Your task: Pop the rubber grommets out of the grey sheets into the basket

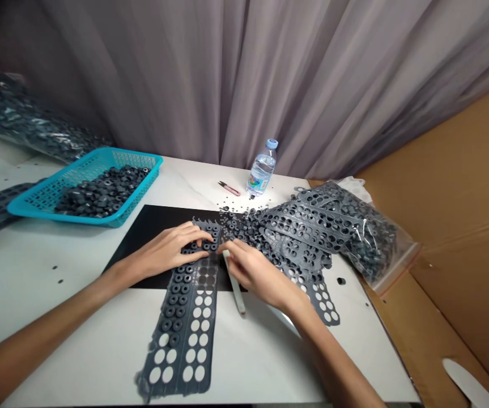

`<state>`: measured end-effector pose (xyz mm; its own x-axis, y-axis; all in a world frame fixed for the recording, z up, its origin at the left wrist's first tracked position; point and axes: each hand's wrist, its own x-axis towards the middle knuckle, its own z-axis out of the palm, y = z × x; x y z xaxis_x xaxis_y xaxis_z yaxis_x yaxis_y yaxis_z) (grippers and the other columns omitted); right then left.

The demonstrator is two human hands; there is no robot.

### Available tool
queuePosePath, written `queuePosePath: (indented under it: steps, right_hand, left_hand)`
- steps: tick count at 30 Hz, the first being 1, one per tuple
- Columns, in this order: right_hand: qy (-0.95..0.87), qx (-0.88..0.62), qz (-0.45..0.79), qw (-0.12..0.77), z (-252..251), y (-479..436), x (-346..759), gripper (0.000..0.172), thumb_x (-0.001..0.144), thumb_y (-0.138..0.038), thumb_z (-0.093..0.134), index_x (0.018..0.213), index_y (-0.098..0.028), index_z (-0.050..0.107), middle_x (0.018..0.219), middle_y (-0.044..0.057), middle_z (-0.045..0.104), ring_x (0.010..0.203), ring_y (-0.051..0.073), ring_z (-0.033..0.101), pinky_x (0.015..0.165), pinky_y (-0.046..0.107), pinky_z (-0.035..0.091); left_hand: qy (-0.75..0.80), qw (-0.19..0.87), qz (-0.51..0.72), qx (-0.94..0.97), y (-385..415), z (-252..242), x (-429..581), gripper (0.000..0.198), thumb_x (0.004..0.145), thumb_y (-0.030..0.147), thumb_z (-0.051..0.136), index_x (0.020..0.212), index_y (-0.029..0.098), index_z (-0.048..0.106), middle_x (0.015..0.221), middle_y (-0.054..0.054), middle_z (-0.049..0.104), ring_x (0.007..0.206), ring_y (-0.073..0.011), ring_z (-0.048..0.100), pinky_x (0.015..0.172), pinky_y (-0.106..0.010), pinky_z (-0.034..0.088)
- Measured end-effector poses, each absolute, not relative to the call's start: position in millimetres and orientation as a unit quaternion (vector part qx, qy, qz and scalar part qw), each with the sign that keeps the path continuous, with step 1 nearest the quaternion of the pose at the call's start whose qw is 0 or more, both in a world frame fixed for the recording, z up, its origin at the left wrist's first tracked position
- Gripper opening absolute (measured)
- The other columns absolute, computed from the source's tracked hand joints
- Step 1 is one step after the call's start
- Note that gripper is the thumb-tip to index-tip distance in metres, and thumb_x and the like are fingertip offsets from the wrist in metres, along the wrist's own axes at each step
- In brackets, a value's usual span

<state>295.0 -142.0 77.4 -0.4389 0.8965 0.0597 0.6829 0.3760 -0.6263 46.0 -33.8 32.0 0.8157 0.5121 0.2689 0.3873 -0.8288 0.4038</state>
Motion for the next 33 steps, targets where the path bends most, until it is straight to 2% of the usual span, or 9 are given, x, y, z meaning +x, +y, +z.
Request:
queuePosePath:
  steps: [4, 6, 9, 10, 12, 16, 21, 26, 33]
  right_hand:
    - [-0.814, -0.466, 0.223, 0.265, 71, -134, 313, 0.038, 0.108, -0.020, 0.040, 0.137, -0.030, 0.061, 0.111, 0.007, 0.064, 0.095, 0.021, 0.065, 0.086, 0.038, 0.055]
    - [-0.817, -0.477, 0.167, 0.278, 62, -131, 317, 0.031, 0.107, -0.025, 0.048, 0.135, -0.029, 0.061, 0.114, 0.009, 0.065, 0.097, 0.022, 0.066, 0.088, 0.039, 0.055]
    - [-0.782, -0.540, 0.065, 0.304, 48, -130, 314, 0.015, 0.103, -0.037, 0.061, 0.107, -0.025, 0.068, 0.099, 0.008, 0.065, 0.085, 0.023, 0.065, 0.080, 0.037, 0.053]
    - [-0.760, -0.562, 0.053, 0.323, 44, -131, 311, 0.019, 0.104, -0.040, 0.060, 0.097, -0.024, 0.067, 0.091, 0.007, 0.064, 0.079, 0.022, 0.063, 0.077, 0.037, 0.052]
    - [-0.714, -0.591, 0.089, 0.365, 40, -132, 302, 0.030, 0.109, -0.042, 0.049, 0.090, -0.024, 0.066, 0.085, 0.006, 0.063, 0.074, 0.021, 0.062, 0.074, 0.035, 0.051]
    - [-0.643, -0.577, 0.296, 0.407, 36, -131, 285, 0.029, 0.109, -0.047, 0.047, 0.110, -0.025, 0.066, 0.075, 0.000, 0.062, 0.062, 0.017, 0.061, 0.059, 0.030, 0.051]
    - [-0.540, -0.540, 0.449, 0.463, 23, -126, 278, 0.037, 0.100, -0.058, 0.060, 0.092, -0.022, 0.062, 0.068, -0.001, 0.062, 0.050, 0.014, 0.062, 0.040, 0.023, 0.047]
    - [-0.525, -0.515, 0.496, 0.462, 19, -125, 276, 0.026, 0.094, -0.045, 0.071, 0.094, -0.020, 0.064, 0.075, 0.001, 0.070, 0.055, 0.015, 0.067, 0.045, 0.024, 0.056]
    - [-0.531, -0.530, 0.481, 0.454, 16, -127, 266, 0.007, 0.087, -0.022, 0.062, 0.094, -0.020, 0.064, 0.073, 0.000, 0.070, 0.056, 0.014, 0.067, 0.052, 0.023, 0.057]
  left_hand:
    - [0.229, 0.169, 0.183, 0.941, -34, 34, 44, 0.025, 0.103, 0.040, 0.062, 0.124, 0.026, 0.068, 0.110, -0.003, 0.072, 0.110, -0.0259, 0.066, 0.109, -0.049, 0.049]
    - [0.229, 0.174, 0.180, 0.941, -34, 37, 44, 0.023, 0.103, 0.039, 0.063, 0.121, 0.027, 0.069, 0.109, -0.002, 0.072, 0.109, -0.0250, 0.066, 0.114, -0.049, 0.045]
    - [0.237, 0.171, 0.168, 0.941, -35, 41, 44, 0.022, 0.103, 0.038, 0.063, 0.120, 0.026, 0.069, 0.109, -0.003, 0.071, 0.111, -0.0251, 0.064, 0.114, -0.048, 0.043]
    - [0.240, 0.169, 0.164, 0.942, -35, 41, 44, 0.022, 0.102, 0.038, 0.063, 0.120, 0.027, 0.069, 0.110, -0.003, 0.071, 0.112, -0.0257, 0.062, 0.111, -0.047, 0.046]
    - [0.247, 0.168, 0.158, 0.941, -35, 41, 44, 0.023, 0.101, 0.038, 0.064, 0.121, 0.027, 0.069, 0.114, -0.003, 0.069, 0.114, -0.0266, 0.060, 0.104, -0.045, 0.049]
    - [0.254, 0.171, 0.169, 0.937, -39, 37, 48, 0.020, 0.101, 0.033, 0.063, 0.119, 0.026, 0.068, 0.118, -0.004, 0.066, 0.116, -0.0258, 0.058, 0.106, -0.046, 0.048]
    - [0.257, 0.167, 0.204, 0.930, -43, 31, 56, 0.018, 0.106, 0.031, 0.055, 0.117, 0.024, 0.067, 0.114, -0.005, 0.067, 0.112, -0.0250, 0.060, 0.106, -0.046, 0.047]
    - [0.250, 0.183, 0.213, 0.927, -42, 26, 58, 0.016, 0.106, 0.026, 0.053, 0.113, 0.022, 0.067, 0.112, -0.004, 0.068, 0.107, -0.0236, 0.061, 0.103, -0.044, 0.048]
    - [0.249, 0.206, 0.230, 0.918, -40, 24, 57, 0.016, 0.105, 0.025, 0.053, 0.110, 0.023, 0.067, 0.110, -0.005, 0.070, 0.106, -0.0238, 0.064, 0.101, -0.044, 0.049]
